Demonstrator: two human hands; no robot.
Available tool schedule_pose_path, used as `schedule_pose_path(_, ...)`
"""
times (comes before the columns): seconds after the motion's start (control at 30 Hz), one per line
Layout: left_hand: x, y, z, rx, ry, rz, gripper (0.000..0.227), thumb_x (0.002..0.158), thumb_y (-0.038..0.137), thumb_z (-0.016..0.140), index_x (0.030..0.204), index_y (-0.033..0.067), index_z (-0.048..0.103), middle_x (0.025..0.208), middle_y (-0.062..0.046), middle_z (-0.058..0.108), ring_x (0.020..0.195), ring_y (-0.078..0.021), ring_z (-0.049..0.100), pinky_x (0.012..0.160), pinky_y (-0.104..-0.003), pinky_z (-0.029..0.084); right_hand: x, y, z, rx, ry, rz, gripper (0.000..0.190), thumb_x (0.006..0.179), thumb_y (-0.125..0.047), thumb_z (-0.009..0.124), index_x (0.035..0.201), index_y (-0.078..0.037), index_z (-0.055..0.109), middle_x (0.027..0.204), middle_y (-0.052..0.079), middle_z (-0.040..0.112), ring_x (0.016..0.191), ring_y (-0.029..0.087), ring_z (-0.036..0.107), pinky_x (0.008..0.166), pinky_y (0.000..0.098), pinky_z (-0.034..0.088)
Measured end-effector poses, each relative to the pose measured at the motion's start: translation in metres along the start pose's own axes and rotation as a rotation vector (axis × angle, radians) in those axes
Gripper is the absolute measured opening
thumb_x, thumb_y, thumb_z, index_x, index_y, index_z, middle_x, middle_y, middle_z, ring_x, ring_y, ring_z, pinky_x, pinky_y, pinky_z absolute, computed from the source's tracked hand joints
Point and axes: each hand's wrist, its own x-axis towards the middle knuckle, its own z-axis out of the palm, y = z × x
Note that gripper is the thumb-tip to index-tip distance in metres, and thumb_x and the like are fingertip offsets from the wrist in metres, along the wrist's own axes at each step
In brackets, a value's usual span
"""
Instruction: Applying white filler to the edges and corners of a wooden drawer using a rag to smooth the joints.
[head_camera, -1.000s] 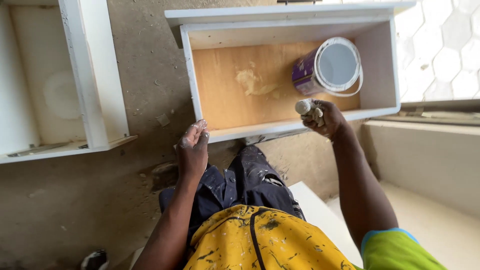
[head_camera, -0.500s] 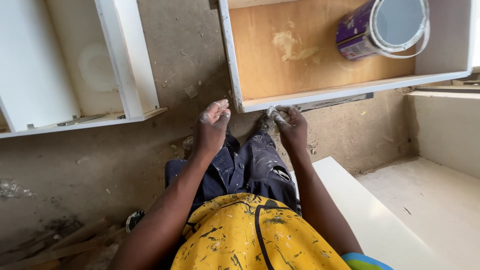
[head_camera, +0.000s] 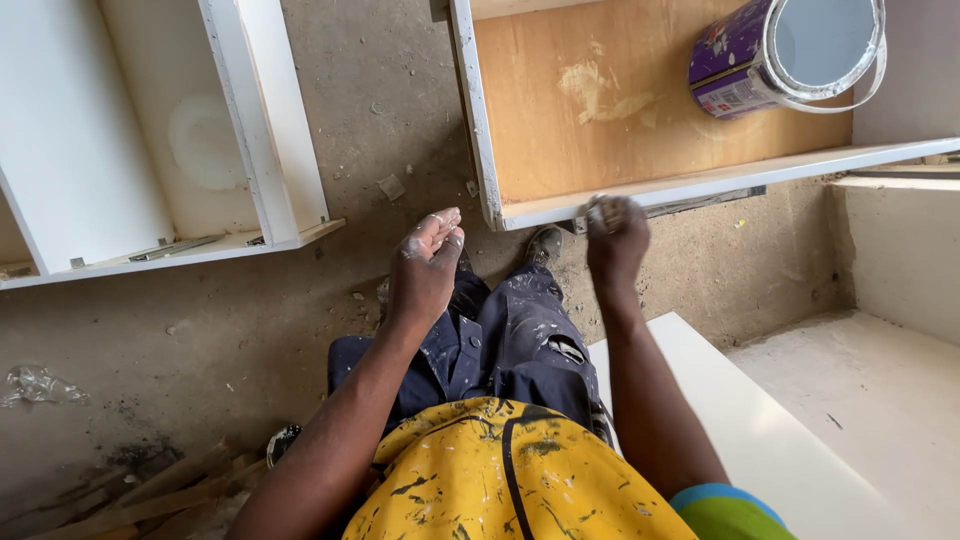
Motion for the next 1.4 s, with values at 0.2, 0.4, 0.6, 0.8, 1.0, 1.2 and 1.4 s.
schedule_pose_path(0.2,0.006,0.007,0.006,0.012,0.029,0.007,0.032,0.102,0.015,0.058,0.130,0.0037,0.067,0.128,-0.024,0.070,0.128,-0.0374,0.061,0.108,-0.046,0.049,-0.067,-0.077,0.057,0.063,-0.235,-0.026,0.017,0.086,-0.009,0.078,0.096,0.004,0.073,0.081,0.028,0.066,0.081,0.051,0.066,0.073,0.0582,0.053)
schedule_pose_path(0.4,0.005,0.024,0.016,-0.020,-0.002,0.056,0.032,0.103,0.014,0.058,0.132,0.0028,0.066,0.127,-0.025,0.069,0.128,-0.0412,0.060,0.109,-0.048,0.050,-0.033,-0.051,0.029,-0.139,-0.132,-0.075,0.021,0.089,-0.013,0.071,0.096,0.006,0.067,0.083,0.029,0.065,0.087,0.053,0.064,0.077,0.0646,0.050)
schedule_pose_path(0.6,0.000,0.025,0.008,0.001,-0.009,0.024,0.032,0.102,0.015,0.058,0.128,0.0008,0.067,0.127,-0.025,0.070,0.127,-0.0395,0.061,0.109,-0.048,0.049,0.083,0.079,-0.078,-0.298,0.223,-0.055,0.008,0.093,-0.010,0.079,0.093,-0.010,0.071,0.076,0.008,0.063,0.074,0.028,0.065,0.069,0.0401,0.052)
schedule_pose_path(0.8,0.004,0.022,0.010,-0.026,0.030,0.032,0.031,0.101,0.012,0.057,0.128,-0.0004,0.067,0.127,-0.027,0.069,0.126,-0.0399,0.062,0.110,-0.048,0.049,-0.001,0.012,-0.003,0.126,-0.061,0.100,0.018,0.090,0.000,0.067,0.106,0.006,0.071,0.085,0.026,0.070,0.071,0.038,0.066,0.071,0.0489,0.049)
schedule_pose_path(1.0,0.000,0.038,0.023,0.026,0.028,0.057,0.030,0.101,0.015,0.059,0.127,0.0020,0.068,0.124,-0.024,0.071,0.124,-0.0369,0.064,0.108,-0.044,0.052,-0.093,-0.026,0.105,-0.191,-0.349,-0.450,0.021,0.092,-0.020,0.064,0.103,-0.005,0.072,0.103,0.017,0.070,0.100,0.037,0.069,0.073,0.0437,0.060)
schedule_pose_path(1.2,0.007,0.034,0.053,0.018,-0.016,0.063,0.030,0.099,0.010,0.060,0.125,-0.0027,0.068,0.123,-0.028,0.070,0.124,-0.0419,0.063,0.107,-0.047,0.051,-0.021,0.014,0.019,-0.295,-0.106,-0.259,0.022,0.088,-0.023,0.076,0.106,-0.010,0.072,0.103,0.014,0.063,0.099,0.038,0.064,0.080,0.0472,0.057)
schedule_pose_path(1.4,0.012,0.039,0.113,0.096,-0.088,0.042,0.030,0.101,0.014,0.060,0.127,0.0035,0.070,0.122,-0.022,0.072,0.123,-0.0373,0.065,0.104,-0.047,0.054,0.062,0.059,-0.071,-0.435,0.080,-0.195,0.019,0.093,-0.023,0.073,0.094,-0.005,0.069,0.091,0.017,0.063,0.093,0.039,0.065,0.080,0.0482,0.056)
